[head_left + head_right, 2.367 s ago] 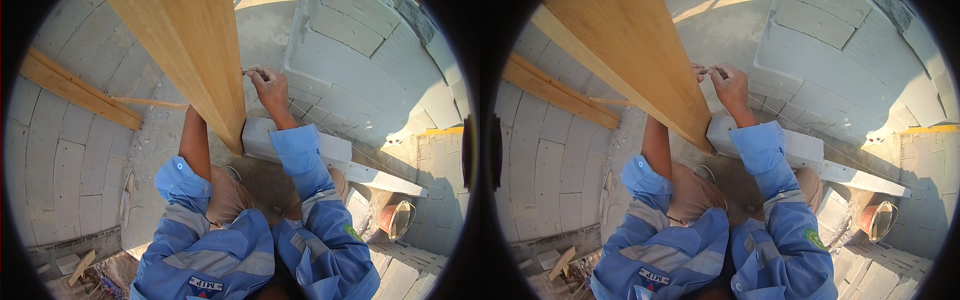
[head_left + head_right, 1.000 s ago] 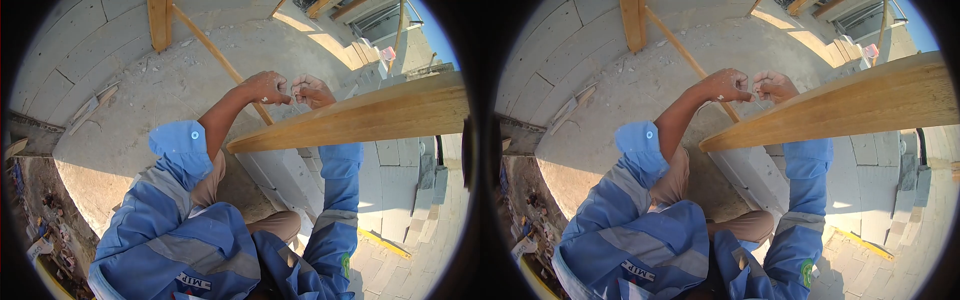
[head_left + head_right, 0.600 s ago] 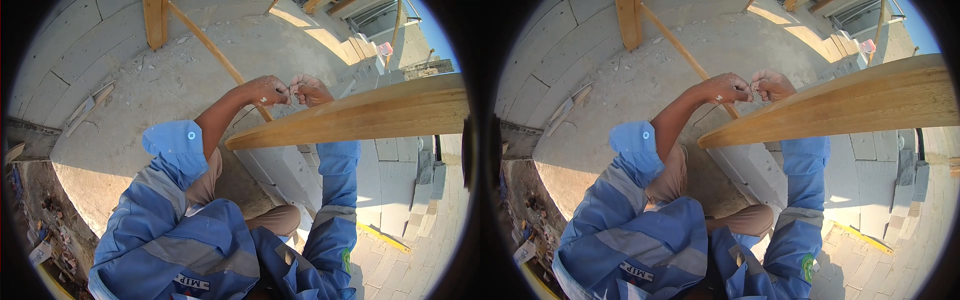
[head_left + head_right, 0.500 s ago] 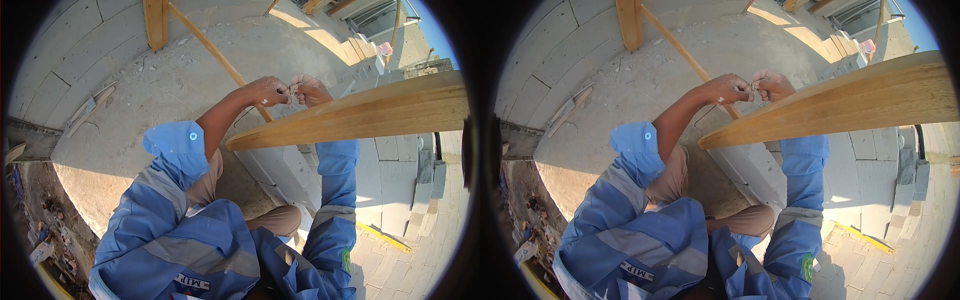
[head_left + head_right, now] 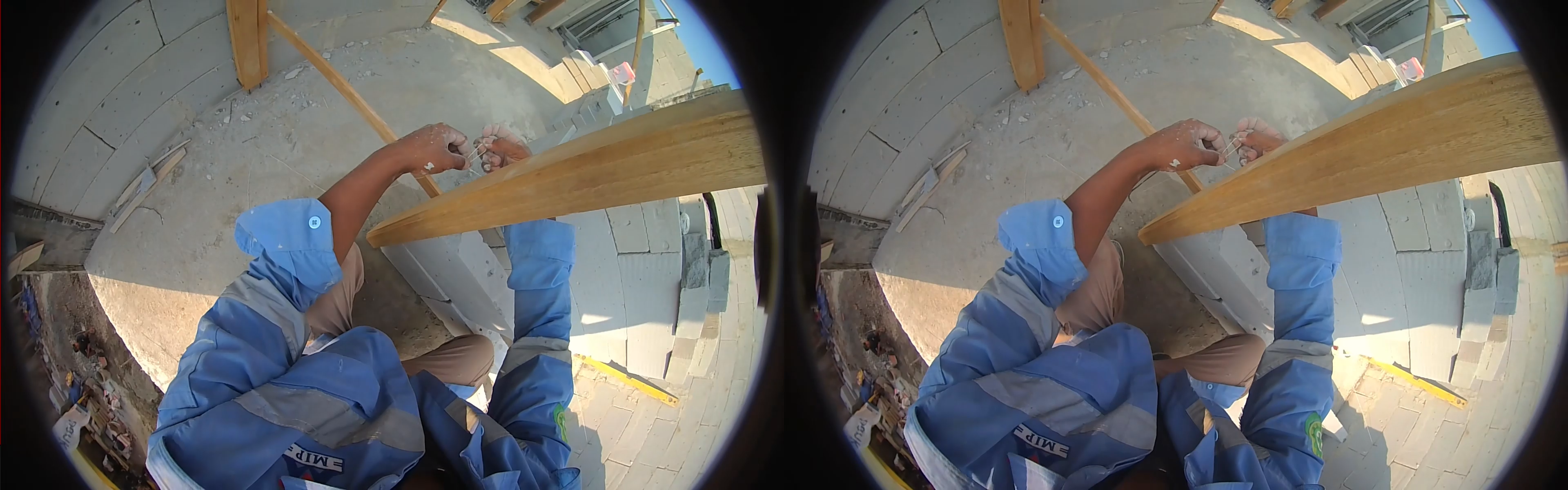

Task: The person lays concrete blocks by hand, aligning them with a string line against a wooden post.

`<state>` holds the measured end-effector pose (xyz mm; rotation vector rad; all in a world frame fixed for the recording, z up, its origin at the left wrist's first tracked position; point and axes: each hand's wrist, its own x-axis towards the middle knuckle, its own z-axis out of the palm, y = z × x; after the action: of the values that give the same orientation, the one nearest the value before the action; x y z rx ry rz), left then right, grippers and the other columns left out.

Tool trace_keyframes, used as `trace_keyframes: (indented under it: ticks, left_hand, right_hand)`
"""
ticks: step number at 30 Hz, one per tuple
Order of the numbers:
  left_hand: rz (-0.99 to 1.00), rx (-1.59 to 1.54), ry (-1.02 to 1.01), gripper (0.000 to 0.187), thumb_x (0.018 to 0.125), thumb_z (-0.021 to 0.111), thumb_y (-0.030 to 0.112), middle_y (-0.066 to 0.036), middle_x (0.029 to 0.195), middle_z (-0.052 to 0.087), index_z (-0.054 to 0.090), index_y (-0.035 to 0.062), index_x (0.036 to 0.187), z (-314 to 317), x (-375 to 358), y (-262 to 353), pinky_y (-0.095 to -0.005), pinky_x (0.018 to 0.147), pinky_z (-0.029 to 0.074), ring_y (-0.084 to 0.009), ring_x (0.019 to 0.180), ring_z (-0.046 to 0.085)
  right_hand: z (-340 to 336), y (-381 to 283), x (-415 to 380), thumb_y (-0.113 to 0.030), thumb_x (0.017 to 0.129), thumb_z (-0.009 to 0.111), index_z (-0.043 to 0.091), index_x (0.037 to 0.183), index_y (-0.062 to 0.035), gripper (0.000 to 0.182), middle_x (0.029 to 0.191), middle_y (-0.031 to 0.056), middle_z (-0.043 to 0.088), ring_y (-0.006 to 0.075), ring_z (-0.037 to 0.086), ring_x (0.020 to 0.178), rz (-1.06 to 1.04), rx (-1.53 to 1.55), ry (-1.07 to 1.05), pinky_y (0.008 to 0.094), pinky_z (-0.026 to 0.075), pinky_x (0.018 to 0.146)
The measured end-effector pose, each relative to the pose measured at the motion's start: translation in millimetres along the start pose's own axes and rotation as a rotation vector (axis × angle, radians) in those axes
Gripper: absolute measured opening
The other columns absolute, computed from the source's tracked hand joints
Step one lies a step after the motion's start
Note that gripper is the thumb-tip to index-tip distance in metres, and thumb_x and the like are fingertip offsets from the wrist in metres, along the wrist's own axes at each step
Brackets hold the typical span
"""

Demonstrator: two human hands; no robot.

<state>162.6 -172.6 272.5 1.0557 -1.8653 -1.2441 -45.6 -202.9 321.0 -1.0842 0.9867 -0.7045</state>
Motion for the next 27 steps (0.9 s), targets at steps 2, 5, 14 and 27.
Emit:
trace_keyframes:
  ticks: [2,5,14,27]
  left_hand:
    - [0.029,-0.010,-0.003,0.020,0.083,0.069,0.022,-0.010,0.090,0.070,0.072,0.0049,0.094,1.3,0.0,0.3,-0.0346,0.083,0.048,-0.0205,0.088,0.064]
    - [0.024,0.004,0.021,0.019,0.084,0.068,0.021,-0.010,0.090,0.070,0.072,0.0045,0.094,3.3,2.0,0.0,-0.0353,0.083,0.048,-0.0214,0.088,0.064]
    - [0.059,0.165,0.046,0.018,0.084,0.065,0.020,-0.014,0.088,0.069,0.070,0.0041,0.092,6.1,7.6,-2.8,-0.0373,0.080,0.049,-0.0261,0.085,0.064]
    - [0.046,0.170,0.121,0.023,0.084,0.067,0.024,-0.016,0.089,0.068,0.069,0.0021,0.093,8.9,11.0,3.0,-0.0384,0.076,0.050,-0.0297,0.082,0.064]
  right_hand:
    - [2.4,0.1,-1.0,-0.008,0.088,0.063,0.059,0.101,-0.0104,0.014,0.080,-0.0022,0.058,0.0024,0.050,0.061,0.003,0.027,0.025,0.0162,0.043,0.052]
    - [-1.2,-2.1,-2.7,-0.008,0.088,0.064,0.060,0.101,-0.0101,0.014,0.080,-0.0025,0.058,0.0023,0.049,0.062,0.009,0.064,0.024,0.0162,0.042,0.053]
    - [19.9,-25.9,-28.5,-0.020,0.088,0.070,0.068,0.101,-0.0096,0.017,0.078,-0.0055,0.057,0.0039,0.050,0.066,0.025,-0.370,0.090,0.0194,0.038,0.058]
    - [-7.9,-32.0,-16.0,-0.027,0.087,0.069,0.066,0.083,-0.0097,0.018,0.072,-0.0019,0.058,0.0088,0.055,0.069,0.090,-0.685,-0.024,0.0232,0.040,0.061]
